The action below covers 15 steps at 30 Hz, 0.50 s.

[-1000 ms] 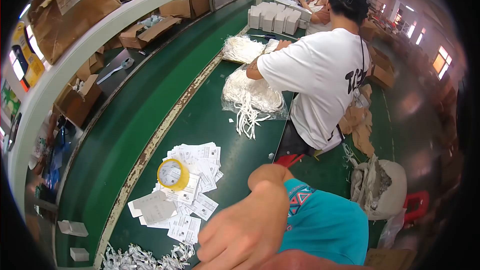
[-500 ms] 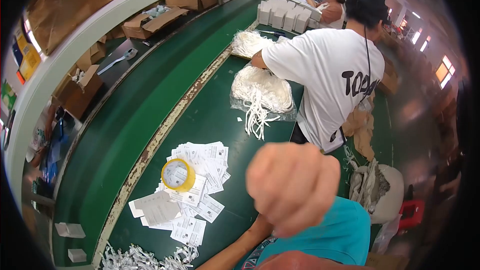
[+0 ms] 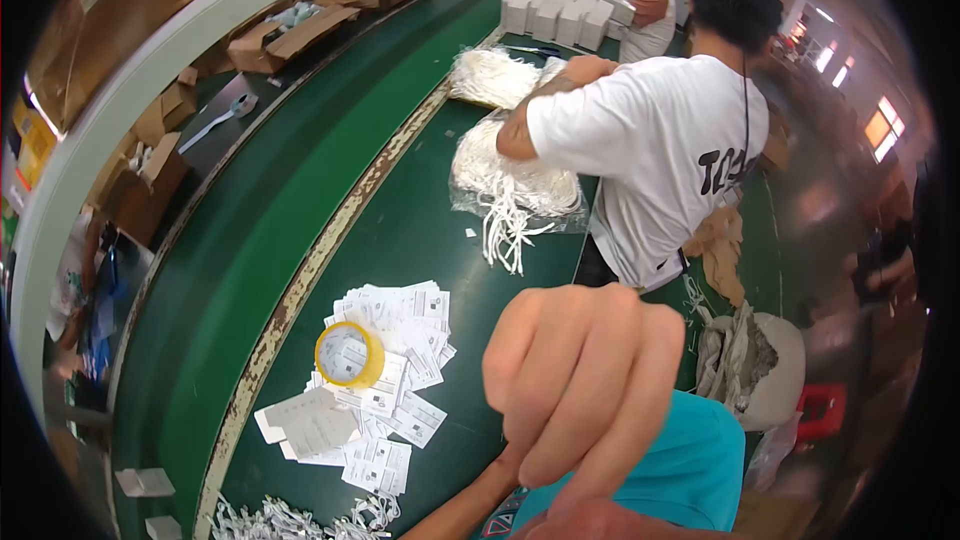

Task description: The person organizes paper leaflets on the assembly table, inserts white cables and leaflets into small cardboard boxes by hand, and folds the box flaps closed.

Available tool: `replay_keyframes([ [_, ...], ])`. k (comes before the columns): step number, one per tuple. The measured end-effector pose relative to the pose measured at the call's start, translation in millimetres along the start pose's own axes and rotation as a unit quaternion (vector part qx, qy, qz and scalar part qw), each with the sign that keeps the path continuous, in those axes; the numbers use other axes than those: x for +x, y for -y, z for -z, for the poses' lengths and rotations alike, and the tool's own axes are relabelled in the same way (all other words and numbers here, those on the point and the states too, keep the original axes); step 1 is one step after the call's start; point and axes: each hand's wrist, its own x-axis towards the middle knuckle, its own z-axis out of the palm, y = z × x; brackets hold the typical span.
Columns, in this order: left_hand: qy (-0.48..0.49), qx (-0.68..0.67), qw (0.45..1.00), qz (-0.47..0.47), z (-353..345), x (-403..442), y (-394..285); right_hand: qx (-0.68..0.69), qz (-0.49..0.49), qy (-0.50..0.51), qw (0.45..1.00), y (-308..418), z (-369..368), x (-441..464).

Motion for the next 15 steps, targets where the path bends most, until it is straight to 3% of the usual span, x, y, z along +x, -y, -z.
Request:
replay_keyframes([
  [3, 0.012, 0.01, 0.998, -0.061, 2.0, 8.9, 0.3, -0.016, 0.004, 0.047, 0.999, 5.2, 1.4, -0.2],
  [5, 0.033, 0.007, 0.99, -0.134, -0.7, 14.8, -10.3, 0.012, 0.064, 0.016, 0.998, 11.0, 2.7, -2.4],
  [7, 0.061, -0.01, 0.973, -0.224, -9.4, 18.8, -32.0, 0.077, 0.107, 0.057, 0.99, 17.7, 20.9, -1.6],
  [10, 0.091, -0.024, 0.954, -0.285, -15.9, 11.1, -47.9, 0.081, 0.083, -0.022, 0.993, 27.9, 15.1, -5.4],
  [12, 0.102, -0.026, 0.948, -0.3, -16.7, 8.8, -48.9, -0.066, -0.008, -0.066, 0.996, 30.2, 12.8, -6.6],
  [15, 0.106, -0.028, 0.946, -0.306, -17.1, 9.1, -48.6, -0.085, -0.045, -0.024, 0.995, 14.0, 6.3, -9.8],
])
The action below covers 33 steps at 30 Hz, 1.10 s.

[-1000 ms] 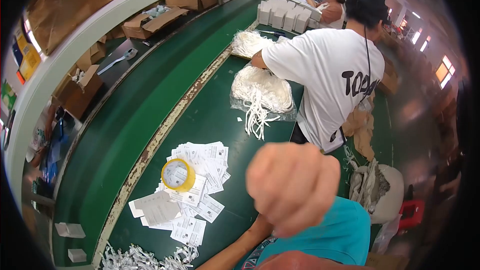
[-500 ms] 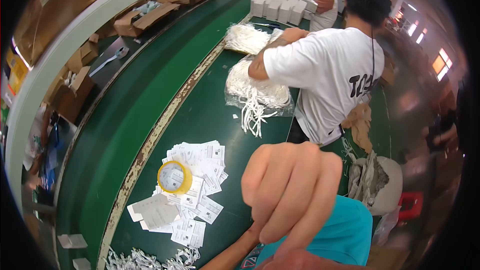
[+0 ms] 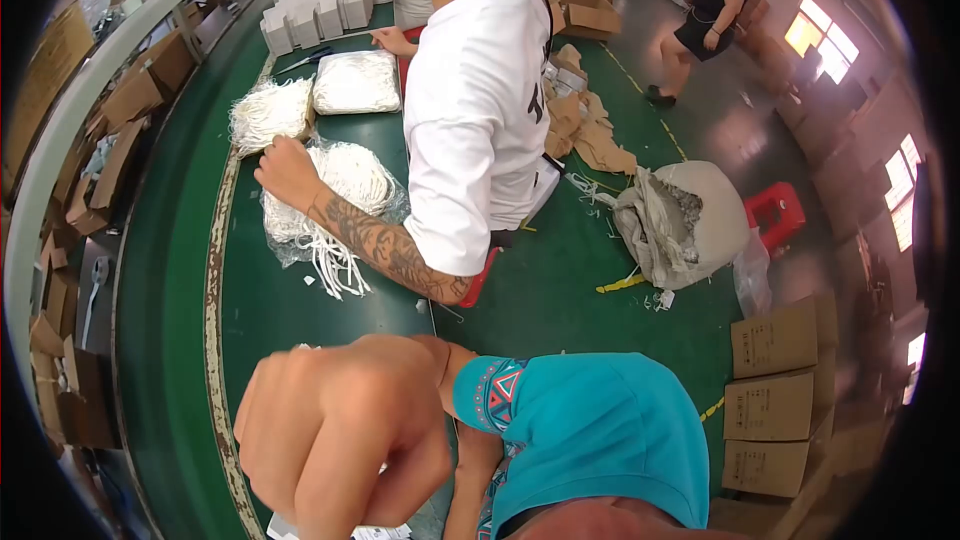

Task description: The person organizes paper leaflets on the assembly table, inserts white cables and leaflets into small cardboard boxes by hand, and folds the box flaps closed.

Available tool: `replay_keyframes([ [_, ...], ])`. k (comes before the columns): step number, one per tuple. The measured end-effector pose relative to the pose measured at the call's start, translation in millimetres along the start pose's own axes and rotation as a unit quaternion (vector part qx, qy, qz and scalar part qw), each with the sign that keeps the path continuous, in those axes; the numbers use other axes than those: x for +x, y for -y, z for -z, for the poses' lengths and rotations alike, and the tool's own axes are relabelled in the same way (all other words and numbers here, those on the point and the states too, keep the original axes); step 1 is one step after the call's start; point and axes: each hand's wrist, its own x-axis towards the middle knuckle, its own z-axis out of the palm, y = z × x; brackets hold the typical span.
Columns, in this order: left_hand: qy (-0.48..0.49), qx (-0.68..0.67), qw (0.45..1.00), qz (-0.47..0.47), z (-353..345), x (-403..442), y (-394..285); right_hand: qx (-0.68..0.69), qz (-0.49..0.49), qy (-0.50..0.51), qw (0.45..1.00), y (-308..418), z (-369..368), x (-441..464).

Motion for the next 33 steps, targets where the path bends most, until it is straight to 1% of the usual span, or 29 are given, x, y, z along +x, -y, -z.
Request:
replay_keyframes([
  [1, -0.001, -0.001, 1.0, 0.002, 1.1, 1.7, 1.2, -0.001, 0.009, -0.016, 1.0, -6.9, -10.2, -2.1],
  [2, -0.004, 0.0, 1.0, 0.004, 1.9, 3.7, 3.5, 0.003, 0.008, -0.014, 1.0, -6.3, -5.3, 1.0],
  [4, -0.014, 0.005, 1.0, 0.007, 2.8, 9.7, 8.9, -0.038, 0.02, 0.155, 0.987, 0.7, 6.3, 8.4],
  [6, -0.021, 0.009, 1.0, 0.007, 2.8, 13.5, 13.6, -0.05, 0.016, 0.163, 0.985, 7.1, 0.5, 9.9],
  [8, -0.029, 0.014, 0.999, 0.01, 4.1, 16.5, 18.6, -0.058, 0.08, 0.183, 0.978, 13.5, 2.3, 14.9],
  [9, -0.035, 0.018, 0.999, 0.013, 5.9, 19.3, 22.7, -0.033, 0.111, 0.191, 0.975, 15.8, 4.6, 21.4],
  [10, -0.042, 0.023, 0.999, 0.015, 7.8, 22.5, 26.9, -0.028, 0.11, 0.198, 0.974, 14.0, 0.5, 17.6],
  [12, -0.053, 0.034, 0.998, 0.015, 12.3, 29.5, 34.1, -0.061, 0.102, 0.116, 0.986, 13.2, -9.9, 8.5],
  [13, -0.056, 0.039, 0.998, 0.017, 14.4, 30.7, 37.2, -0.092, 0.111, 0.136, 0.98, 14.7, -6.8, 5.8],
  [17, -0.066, 0.052, 0.996, 0.034, 19.7, 28.5, 43.4, -0.106, 0.136, 0.166, 0.971, 26.4, 3.3, 25.2],
  [19, -0.068, 0.055, 0.995, 0.044, 20.0, 26.3, 44.4, -0.05, 0.101, 0.2, 0.973, 27.7, 6.4, 19.9],
  [22, -0.068, 0.057, 0.994, 0.063, 15.2, 20.6, 42.4, -0.01, 0.119, 0.188, 0.975, 26.7, 5.7, -8.2],
  [23, -0.069, 0.055, 0.994, 0.066, 13.9, 19.9, 39.4, 0.024, 0.118, 0.148, 0.982, 27.3, -0.4, -10.8],
  [24, -0.07, 0.054, 0.994, 0.069, 12.8, 19.8, 37.2, 0.029, 0.117, 0.147, 0.982, 27.7, -1.4, -10.4],
  [26, -0.072, 0.054, 0.993, 0.074, 11.5, 19.0, 35.5, 0.104, 0.127, 0.148, 0.975, 27.0, -1.7, -8.4],
  [27, -0.074, 0.054, 0.993, 0.077, 11.5, 19.3, 35.0, 0.108, 0.127, 0.148, 0.975, 25.3, -3.5, -7.1],
  [29, -0.076, 0.056, 0.992, 0.08, 10.8, 20.4, 34.4, 0.152, 0.098, 0.165, 0.97, 18.9, -8.1, -4.5],
  [30, -0.077, 0.056, 0.992, 0.082, 10.8, 19.9, 33.8, 0.155, 0.098, 0.165, 0.969, 12.8, -11.7, -5.2],
  [32, -0.079, 0.059, 0.992, 0.083, 10.9, 22.6, 35.1, 0.071, 0.051, 0.198, 0.976, 0.8, -19.8, -3.5],
  [33, -0.08, 0.06, 0.992, 0.083, 10.8, 25.4, 36.2, 0.072, 0.051, 0.2, 0.976, -3.2, -22.5, -1.8],
])
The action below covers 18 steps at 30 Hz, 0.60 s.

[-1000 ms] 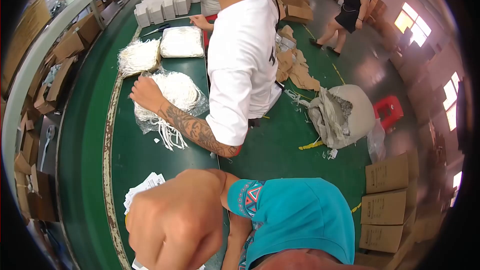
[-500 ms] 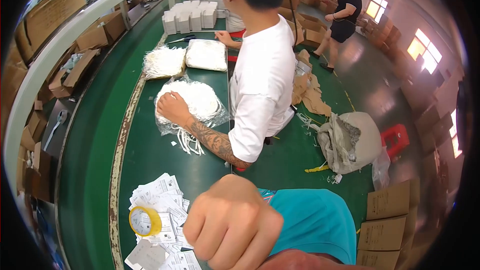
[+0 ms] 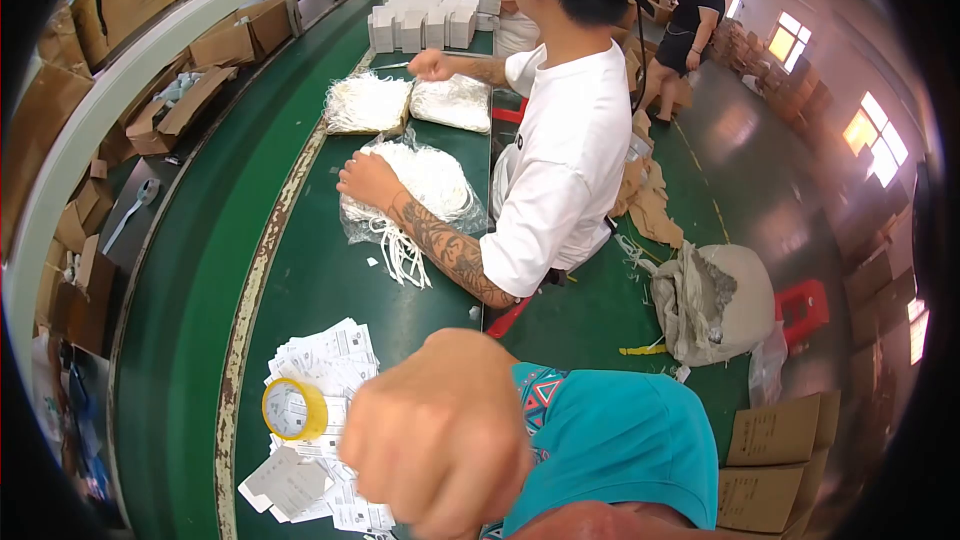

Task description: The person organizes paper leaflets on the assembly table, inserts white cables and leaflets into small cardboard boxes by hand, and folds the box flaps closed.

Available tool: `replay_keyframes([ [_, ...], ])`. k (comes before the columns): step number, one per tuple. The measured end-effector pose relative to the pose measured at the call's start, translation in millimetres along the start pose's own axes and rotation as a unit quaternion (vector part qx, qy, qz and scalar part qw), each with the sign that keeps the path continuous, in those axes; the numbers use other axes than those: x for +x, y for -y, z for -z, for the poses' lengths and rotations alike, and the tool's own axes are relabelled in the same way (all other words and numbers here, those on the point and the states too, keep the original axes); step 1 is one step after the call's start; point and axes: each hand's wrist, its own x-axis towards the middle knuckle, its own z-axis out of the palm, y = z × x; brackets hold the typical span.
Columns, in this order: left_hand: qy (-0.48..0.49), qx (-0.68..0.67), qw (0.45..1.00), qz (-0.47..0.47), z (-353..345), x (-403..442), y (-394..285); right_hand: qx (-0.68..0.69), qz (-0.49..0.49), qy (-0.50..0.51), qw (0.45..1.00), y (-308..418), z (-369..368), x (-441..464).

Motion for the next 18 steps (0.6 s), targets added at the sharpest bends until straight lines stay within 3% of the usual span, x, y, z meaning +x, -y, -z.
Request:
replay_keyframes([
  [4, -0.005, 0.002, 1.0, 0.0, 0.0, 5.7, 0.6, -0.085, -0.099, -0.01, 0.991, -9.4, -11.9, 15.3],
  [8, -0.007, -0.005, 1.0, 0.004, -2.8, 3.3, -5.2, -0.084, -0.052, -0.05, 0.994, -7.4, -28.6, 13.0],
  [14, -0.005, -0.02, 1.0, 0.018, -7.7, -2.4, -18.3, -0.123, -0.041, 0.035, 0.991, 11.9, -17.5, 11.2],
  [16, -0.003, -0.028, 0.999, 0.03, -9.7, -8.1, -24.8, 0.002, -0.168, -0.095, 0.981, 20.4, -31.6, 6.4],
  [17, -0.003, -0.032, 0.999, 0.036, -11.6, -8.6, -27.4, 0.01, -0.168, -0.098, 0.981, 20.2, -23.6, 8.4],
  [18, -0.004, -0.035, 0.998, 0.044, -12.3, -10.1, -30.4, -0.054, -0.1, -0.033, 0.993, 17.7, -5.9, 13.7],
])
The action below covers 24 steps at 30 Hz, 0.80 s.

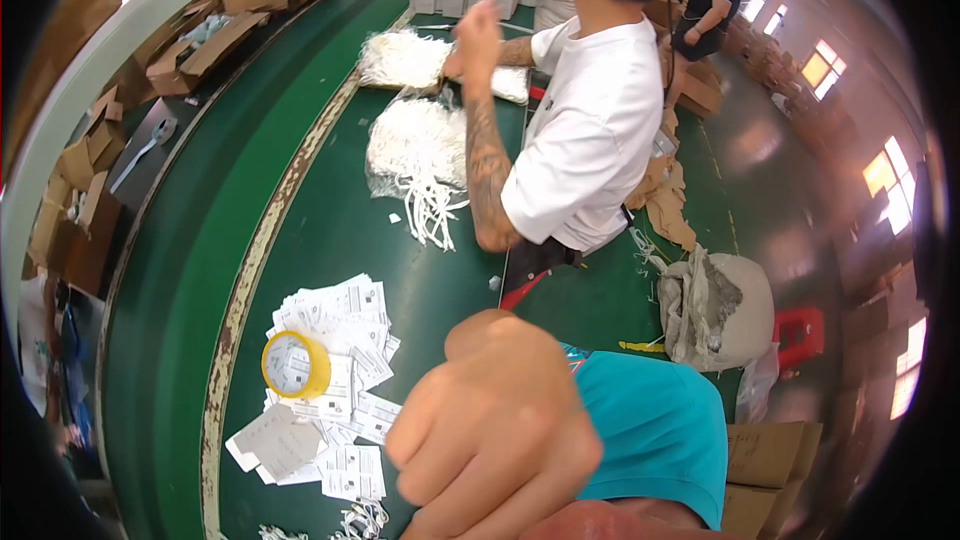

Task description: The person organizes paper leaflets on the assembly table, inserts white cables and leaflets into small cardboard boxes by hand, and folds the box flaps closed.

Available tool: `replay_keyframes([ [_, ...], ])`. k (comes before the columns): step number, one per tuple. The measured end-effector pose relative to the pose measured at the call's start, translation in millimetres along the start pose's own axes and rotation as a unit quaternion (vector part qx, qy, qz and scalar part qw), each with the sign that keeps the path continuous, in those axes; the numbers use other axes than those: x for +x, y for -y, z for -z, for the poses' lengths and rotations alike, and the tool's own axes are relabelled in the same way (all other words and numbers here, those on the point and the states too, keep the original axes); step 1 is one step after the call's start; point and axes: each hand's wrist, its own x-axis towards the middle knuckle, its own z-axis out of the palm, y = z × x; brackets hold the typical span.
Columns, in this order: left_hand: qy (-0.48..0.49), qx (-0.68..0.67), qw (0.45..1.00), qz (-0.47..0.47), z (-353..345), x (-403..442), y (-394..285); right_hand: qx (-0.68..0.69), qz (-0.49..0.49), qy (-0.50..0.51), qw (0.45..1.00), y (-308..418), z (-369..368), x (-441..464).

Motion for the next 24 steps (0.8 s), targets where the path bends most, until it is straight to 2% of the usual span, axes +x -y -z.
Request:
replay_keyframes([
  [1, -0.002, -0.003, 1.0, 0.008, -0.8, -0.9, -2.1, -0.068, 0.075, 0.054, 0.993, -2.3, 10.6, 5.2],
  [8, -0.026, -0.011, 0.995, 0.097, 0.0, -7.1, -7.3, -0.003, 0.056, 0.015, 0.998, -6.8, 13.5, 3.9],
  [10, -0.038, -0.008, 0.986, 0.165, 1.3, -13.2, -3.8, -0.048, 0.134, -0.101, 0.985, -21.6, -3.1, 0.6],
  [11, -0.04, -0.006, 0.979, 0.199, 2.0, -22.1, -2.3, -0.014, 0.144, -0.106, 0.984, -24.5, -6.6, 1.8],
  [14, -0.043, 0.001, 0.965, 0.259, 5.5, -39.4, -0.2, -0.01, 0.076, -0.081, 0.994, -17.8, -2.2, 3.3],
  [15, -0.046, 0.007, 0.964, 0.261, 7.5, -39.4, 3.9, -0.007, 0.082, -0.077, 0.994, -20.3, -1.5, 4.6],
  [17, -0.054, 0.019, 0.964, 0.26, 12.9, -35.2, 12.0, 0.012, 0.016, 0.027, 0.999, -24.5, 2.6, 6.5],
  [19, -0.063, 0.03, 0.96, 0.27, 18.5, -35.6, 18.8, 0.024, 0.007, 0.048, 0.999, -26.9, 2.9, 8.4],
  [21, -0.068, 0.043, 0.957, 0.279, 24.2, -38.8, 25.6, 0.149, -0.004, -0.002, 0.989, -28.6, 8.4, 1.6],
  [22, -0.069, 0.049, 0.956, 0.281, 27.1, -41.1, 28.2, 0.15, 0.002, 0.002, 0.989, -28.9, 12.4, -0.7],
  [24, -0.072, 0.066, 0.955, 0.279, 35.0, -44.2, 37.4, 0.204, -0.082, 0.042, 0.975, -29.3, 21.2, -0.4],
])
